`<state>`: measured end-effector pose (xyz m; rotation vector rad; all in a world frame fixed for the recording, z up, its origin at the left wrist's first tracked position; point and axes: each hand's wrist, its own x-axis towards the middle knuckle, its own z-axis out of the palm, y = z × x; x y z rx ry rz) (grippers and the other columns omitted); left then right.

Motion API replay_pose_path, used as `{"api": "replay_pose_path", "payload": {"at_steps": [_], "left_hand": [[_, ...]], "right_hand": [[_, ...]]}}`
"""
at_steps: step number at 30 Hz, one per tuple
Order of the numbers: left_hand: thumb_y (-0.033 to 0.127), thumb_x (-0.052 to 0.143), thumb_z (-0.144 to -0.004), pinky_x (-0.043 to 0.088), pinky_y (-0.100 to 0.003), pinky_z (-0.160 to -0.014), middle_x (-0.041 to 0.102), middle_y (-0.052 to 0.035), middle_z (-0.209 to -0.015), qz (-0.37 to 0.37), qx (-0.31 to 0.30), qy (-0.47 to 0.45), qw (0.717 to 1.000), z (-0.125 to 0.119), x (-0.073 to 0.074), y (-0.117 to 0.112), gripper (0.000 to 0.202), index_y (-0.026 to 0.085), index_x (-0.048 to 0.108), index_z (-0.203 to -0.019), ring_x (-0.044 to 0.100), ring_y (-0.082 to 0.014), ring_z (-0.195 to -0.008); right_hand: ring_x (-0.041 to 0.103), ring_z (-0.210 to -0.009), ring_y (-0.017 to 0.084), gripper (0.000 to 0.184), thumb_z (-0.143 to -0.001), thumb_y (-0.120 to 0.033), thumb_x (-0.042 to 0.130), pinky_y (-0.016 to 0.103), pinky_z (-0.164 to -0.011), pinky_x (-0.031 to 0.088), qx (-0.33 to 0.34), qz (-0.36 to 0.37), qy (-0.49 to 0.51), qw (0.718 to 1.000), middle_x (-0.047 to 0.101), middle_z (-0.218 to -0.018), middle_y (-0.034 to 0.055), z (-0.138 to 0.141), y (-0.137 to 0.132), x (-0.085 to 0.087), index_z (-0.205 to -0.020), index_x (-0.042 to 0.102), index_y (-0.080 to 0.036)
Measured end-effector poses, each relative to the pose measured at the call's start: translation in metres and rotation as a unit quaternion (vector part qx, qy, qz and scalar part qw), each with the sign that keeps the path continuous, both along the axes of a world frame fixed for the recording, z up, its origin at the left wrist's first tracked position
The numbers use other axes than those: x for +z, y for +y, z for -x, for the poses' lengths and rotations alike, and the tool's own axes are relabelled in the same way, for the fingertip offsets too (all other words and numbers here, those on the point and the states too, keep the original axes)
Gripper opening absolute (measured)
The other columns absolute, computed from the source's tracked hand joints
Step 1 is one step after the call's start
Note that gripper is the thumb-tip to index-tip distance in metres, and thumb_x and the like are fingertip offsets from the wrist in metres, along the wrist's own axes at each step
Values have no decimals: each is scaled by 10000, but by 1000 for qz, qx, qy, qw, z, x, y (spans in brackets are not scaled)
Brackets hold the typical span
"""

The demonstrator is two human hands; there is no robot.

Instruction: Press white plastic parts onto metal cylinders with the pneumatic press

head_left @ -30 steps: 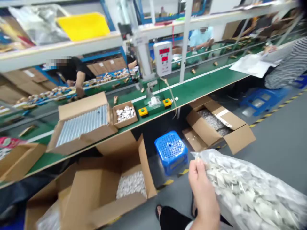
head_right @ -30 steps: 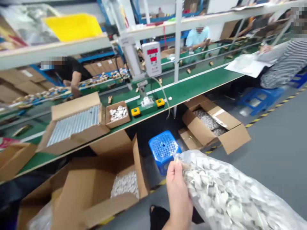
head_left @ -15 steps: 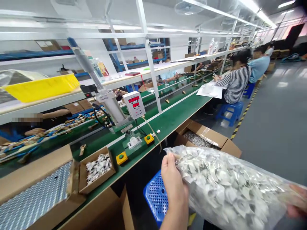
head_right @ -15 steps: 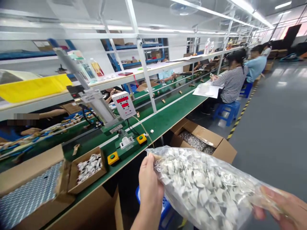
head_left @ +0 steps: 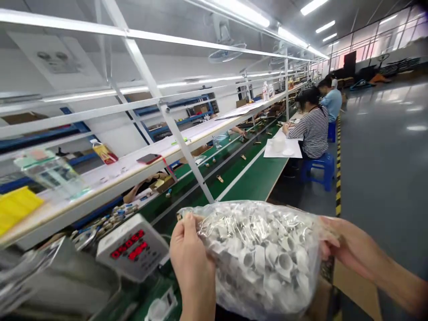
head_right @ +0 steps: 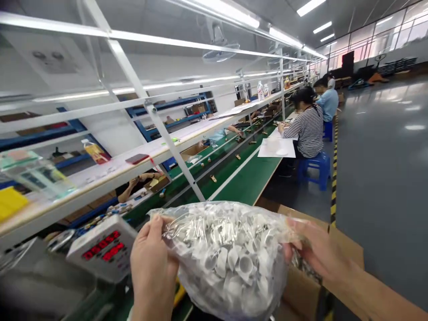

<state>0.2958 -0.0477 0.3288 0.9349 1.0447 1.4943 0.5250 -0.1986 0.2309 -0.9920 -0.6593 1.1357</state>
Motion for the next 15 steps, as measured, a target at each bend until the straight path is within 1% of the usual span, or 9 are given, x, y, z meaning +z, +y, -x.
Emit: {"api": "replay_pose_path", "payload": {"at_steps": [2, 3, 5, 7, 10, 13, 15], "left_hand": [[418, 623, -750, 358, -230, -477, 502, 38, -550, -14, 28, 27, 999, -19, 9, 26, 256, 180, 590, -661, 435, -112, -512], [434, 622, -752, 362, -235, -488, 506, 37, -563, -23, 41, 42, 998, -29, 11, 39, 264, 184, 595, -670, 437, -114, -525], [459, 608, -762, 378, -245, -530, 518, 34, -599, -47, 66, 72, 994, -47, 9, 68, 282, 191, 600, -676, 452, -121, -568], [477, 599, -766, 390, -258, -567, 535, 26, -638, -63, 83, 105, 989, -62, -1, 100, 302, 190, 606, -673, 473, -134, -614], [474, 593, -769, 389, -279, -585, 536, 19, -647, -66, 110, 148, 981, -71, -24, 149, 310, 185, 606, -656, 484, -151, -643], [461, 572, -793, 382, -288, -586, 535, 24, -655, -67, 145, 171, 972, -64, -45, 192, 310, 181, 600, -664, 478, -143, -628], [453, 558, -816, 386, -282, -571, 526, 31, -655, -65, 156, 178, 969, -55, -54, 212, 310, 172, 593, -690, 471, -124, -597]], "right_hand": [[507, -526, 184, 501, -894, -491, 438, 322, -590, 391, 17, -14, 7, 1000, 577, -490, 58, -13, 42, -2, -480, 470, -211], [499, -525, 179, 506, -904, -490, 421, 317, -588, 383, 24, -21, 2, 999, 569, -485, 52, -19, 64, -4, -486, 468, -209], [490, -531, 172, 511, -918, -492, 399, 311, -593, 369, 34, -32, -24, 999, 558, -483, 41, -31, 105, -11, -503, 473, -203], [490, -547, 166, 497, -916, -498, 410, 306, -609, 363, 42, -27, -48, 998, 564, -502, 31, -40, 143, -24, -523, 472, -199], [505, -582, 171, 474, -893, -519, 445, 307, -635, 373, 57, -11, -46, 997, 583, -539, 28, -48, 188, -44, -544, 462, -199], [525, -613, 183, 463, -885, -522, 454, 319, -665, 392, 71, -10, -30, 997, 596, -566, 32, -48, 213, -58, -558, 475, -196], [519, -619, 179, 463, -893, -512, 449, 314, -666, 394, 73, -9, -24, 997, 592, -577, 31, -44, 221, -61, -565, 498, -189]]}}
